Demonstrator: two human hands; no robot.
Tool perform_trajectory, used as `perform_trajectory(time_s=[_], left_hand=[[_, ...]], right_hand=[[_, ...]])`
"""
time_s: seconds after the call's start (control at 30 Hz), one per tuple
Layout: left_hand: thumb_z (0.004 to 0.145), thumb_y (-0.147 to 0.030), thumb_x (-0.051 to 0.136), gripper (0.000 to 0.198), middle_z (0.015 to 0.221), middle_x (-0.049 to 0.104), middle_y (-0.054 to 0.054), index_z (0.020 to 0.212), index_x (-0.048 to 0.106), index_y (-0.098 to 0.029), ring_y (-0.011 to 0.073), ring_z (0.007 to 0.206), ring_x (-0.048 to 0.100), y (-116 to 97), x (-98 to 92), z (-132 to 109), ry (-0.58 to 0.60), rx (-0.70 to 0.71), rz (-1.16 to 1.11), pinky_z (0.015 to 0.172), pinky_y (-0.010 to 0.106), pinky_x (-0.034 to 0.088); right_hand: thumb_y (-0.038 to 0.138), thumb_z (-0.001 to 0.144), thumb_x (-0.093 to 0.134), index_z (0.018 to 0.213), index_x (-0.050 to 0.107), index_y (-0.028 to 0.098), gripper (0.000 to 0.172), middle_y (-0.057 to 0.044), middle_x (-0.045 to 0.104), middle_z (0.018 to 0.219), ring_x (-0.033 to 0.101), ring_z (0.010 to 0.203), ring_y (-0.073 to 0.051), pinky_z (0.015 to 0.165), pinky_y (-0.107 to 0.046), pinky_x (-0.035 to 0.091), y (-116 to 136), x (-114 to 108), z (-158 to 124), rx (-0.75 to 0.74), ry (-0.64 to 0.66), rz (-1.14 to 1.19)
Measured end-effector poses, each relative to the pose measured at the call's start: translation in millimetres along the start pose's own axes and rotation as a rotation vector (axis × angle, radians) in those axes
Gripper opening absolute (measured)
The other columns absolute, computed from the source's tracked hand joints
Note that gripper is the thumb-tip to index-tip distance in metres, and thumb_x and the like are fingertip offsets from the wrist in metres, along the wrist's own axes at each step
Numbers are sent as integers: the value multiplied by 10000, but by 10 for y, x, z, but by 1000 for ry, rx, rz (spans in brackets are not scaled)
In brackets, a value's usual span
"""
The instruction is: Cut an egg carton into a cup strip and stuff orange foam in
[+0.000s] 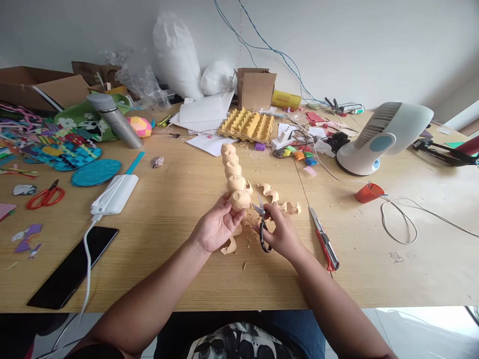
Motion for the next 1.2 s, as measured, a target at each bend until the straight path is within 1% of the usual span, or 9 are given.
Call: perform_trajectory(time_s=[0.2,0.43,0.53,0.6,0.7,0.77,0.83,0.93,1.2], left_hand=[[965,18,532,354,1169,802,16,1166,681,-232,121,1002,793,57,74,-51,33,4,7,927,248,643],[962,15,495,419,1184,806,2,1206,695,-261,123,1055,783,141,89,-83,20,-30,-3,967,271,628],[980,10,465,401,1165,815,3,1167,719,-238,137,1061,787,146,72,-86,6,-28,3,950,268,635],[994,4,438,413,1182,815,2,1157,734,-234,168,1146,774,142,50,-80,-1,-19,25,972,292,635],[1020,-37,396,469,1207,811,-18,1247,723,-286,235,1351,688,128,-2,-58,-3,8,81,1043,383,625],[1027,-71,414,468,1216,808,-41,1284,704,-334,227,1401,653,134,-22,-42,23,9,106,1099,408,602],[1014,-74,468,429,1222,807,-56,1256,704,-338,178,1341,691,152,-12,-34,72,-9,99,1133,363,579],[993,-43,521,365,1234,804,-47,1190,715,-281,110,1180,754,163,26,-40,133,-31,51,1124,283,567],[978,-45,578,320,1283,792,-26,1167,735,-250,102,1132,757,145,70,-44,162,-10,36,1066,250,587]], right_hand=[[369,869,823,1168,657,293,351,-46,702,884,639,776,-243,709,-377,499,93,23,-23,-47,-4,-35],[388,866,833,1196,675,306,375,-24,693,831,602,690,-215,646,-352,466,59,52,-53,-30,-13,1],[395,880,823,1180,677,291,349,-21,684,816,590,672,-203,635,-338,461,49,72,-64,-34,-7,-6],[403,893,811,1170,674,278,333,-18,673,800,582,663,-196,630,-328,455,53,79,-70,-43,-5,-25],[419,928,772,1159,667,249,306,-13,656,775,568,647,-182,620,-307,442,71,77,-74,-57,-7,-61],[429,951,742,1128,665,227,280,-9,643,752,551,626,-169,604,-291,426,85,74,-74,-62,-7,-83],[434,966,721,1093,664,214,261,-2,631,727,532,603,-159,587,-279,407,98,68,-71,-64,-4,-102],[428,978,702,1080,667,204,249,6,618,698,509,575,-150,569,-271,386,113,50,-65,-72,-7,-119],[405,981,701,1101,695,198,239,13,617,669,510,558,-146,573,-258,389,83,52,-52,-33,16,-121]])
Point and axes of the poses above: each hand's wrist, its own z-axis towards the middle knuckle, its own x-axis out of the palm, y = z × x, the point moved 9 cm from there along z, towards the middle knuckle
